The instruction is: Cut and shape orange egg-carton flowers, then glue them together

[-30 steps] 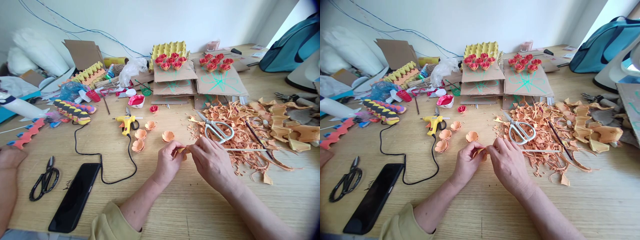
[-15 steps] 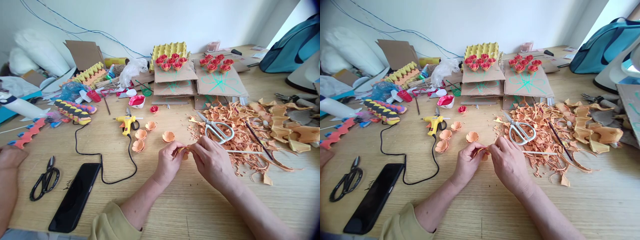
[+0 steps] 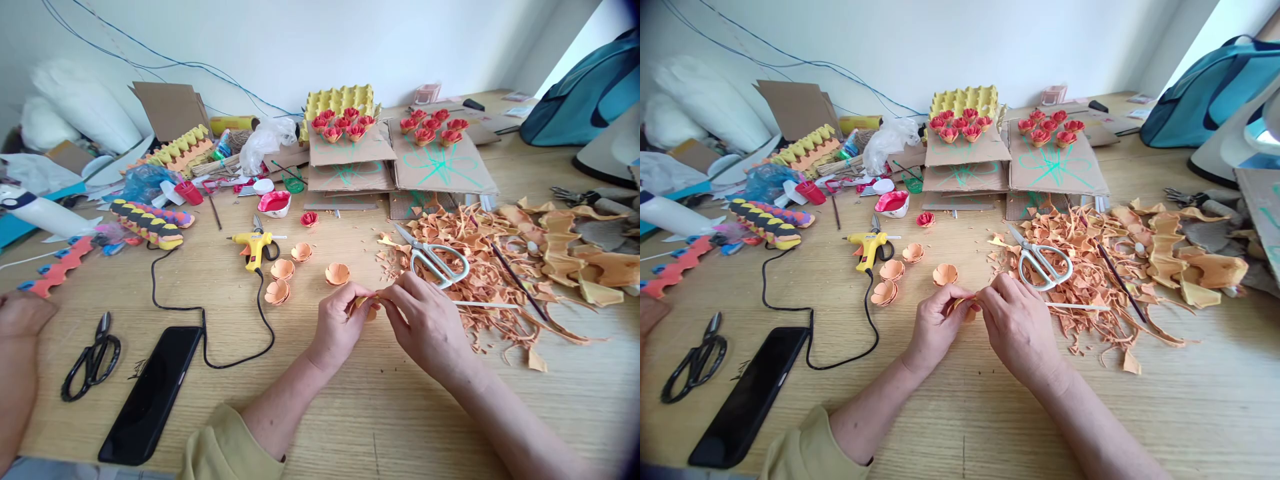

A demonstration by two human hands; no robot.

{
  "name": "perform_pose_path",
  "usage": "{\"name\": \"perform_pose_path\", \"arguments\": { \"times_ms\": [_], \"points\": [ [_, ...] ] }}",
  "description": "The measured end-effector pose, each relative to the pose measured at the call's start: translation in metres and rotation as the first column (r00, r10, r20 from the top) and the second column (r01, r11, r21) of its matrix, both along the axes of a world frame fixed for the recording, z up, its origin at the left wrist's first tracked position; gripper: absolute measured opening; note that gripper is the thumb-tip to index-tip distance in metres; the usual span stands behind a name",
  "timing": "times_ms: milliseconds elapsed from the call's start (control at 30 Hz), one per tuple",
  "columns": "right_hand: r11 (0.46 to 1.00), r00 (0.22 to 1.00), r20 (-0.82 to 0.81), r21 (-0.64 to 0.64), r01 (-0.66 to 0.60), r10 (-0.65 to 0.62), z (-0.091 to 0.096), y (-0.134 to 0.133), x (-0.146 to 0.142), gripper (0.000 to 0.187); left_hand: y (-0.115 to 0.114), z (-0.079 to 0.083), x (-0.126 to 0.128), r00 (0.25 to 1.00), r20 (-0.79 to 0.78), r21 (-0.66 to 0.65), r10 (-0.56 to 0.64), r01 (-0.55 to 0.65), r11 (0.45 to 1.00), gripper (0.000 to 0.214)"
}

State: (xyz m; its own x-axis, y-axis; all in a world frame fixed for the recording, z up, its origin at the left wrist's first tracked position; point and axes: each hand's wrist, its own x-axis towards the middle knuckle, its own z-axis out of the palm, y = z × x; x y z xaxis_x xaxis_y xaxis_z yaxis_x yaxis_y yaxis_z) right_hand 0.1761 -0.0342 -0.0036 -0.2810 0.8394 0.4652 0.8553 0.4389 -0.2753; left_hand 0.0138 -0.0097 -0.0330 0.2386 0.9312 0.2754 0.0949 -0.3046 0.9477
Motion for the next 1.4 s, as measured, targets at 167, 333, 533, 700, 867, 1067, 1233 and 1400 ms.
{"name": "perform_pose_path", "arguments": {
  "times_ms": [167, 333, 533, 700, 867, 1067, 1233, 1400],
  "points": [
    [1.000, 0.999, -0.038, -0.012, -0.019, 0.018, 0.0010, 0.0010, 0.0008, 0.018, -0.0010, 0.0031, -0.0006, 1.000, 0.026, -0.017, 0.009, -0.009, 1.000, 0.012],
    [0.999, 0.995, -0.094, -0.012, -0.031, 0.030, -0.0001, 0.0022, -0.0014, 0.019, -0.0019, 0.0016, -0.0008, 1.000, 0.005, -0.012, 0.015, -0.015, 1.000, 0.006],
    [0.999, 0.997, -0.068, -0.029, -0.022, 0.020, -0.0023, 0.0013, -0.0004, 0.018, -0.0015, 0.0017, 0.0007, 1.000, -0.003, -0.034, -0.001, 0.001, 0.999, 0.007],
    [0.998, 0.995, -0.091, -0.047, -0.034, 0.030, -0.0026, 0.0016, -0.0001, 0.018, -0.0020, 0.0017, 0.0011, 1.000, 0.022, -0.017, 0.003, -0.003, 1.000, 0.011],
    [0.998, 0.990, -0.139, -0.047, -0.038, 0.031, -0.0002, 0.0012, -0.0015, 0.018, -0.0035, -0.0002, -0.0004, 0.999, -0.007, -0.007, 0.049, -0.049, 0.999, 0.012],
    [0.997, 0.985, -0.169, -0.062, -0.039, 0.028, 0.0008, 0.0001, -0.0004, 0.018, -0.0032, 0.0002, -0.0008, 0.999, 0.004, -0.015, 0.051, -0.051, 0.999, 0.008],
    [0.999, 0.986, -0.160, -0.028, -0.043, 0.038, -0.0022, 0.0022, 0.0006, 0.019, -0.0008, 0.0003, 0.0007, 1.000, 0.018, -0.041, 0.020, -0.019, 0.999, 0.013],
    [0.999, 0.993, -0.117, -0.025, -0.029, 0.026, -0.0032, 0.0021, 0.0013, 0.021, -0.0006, 0.0019, 0.0018, 0.997, 0.079, -0.064, -0.009, 0.014, 0.998, 0.014]
  ]
}}
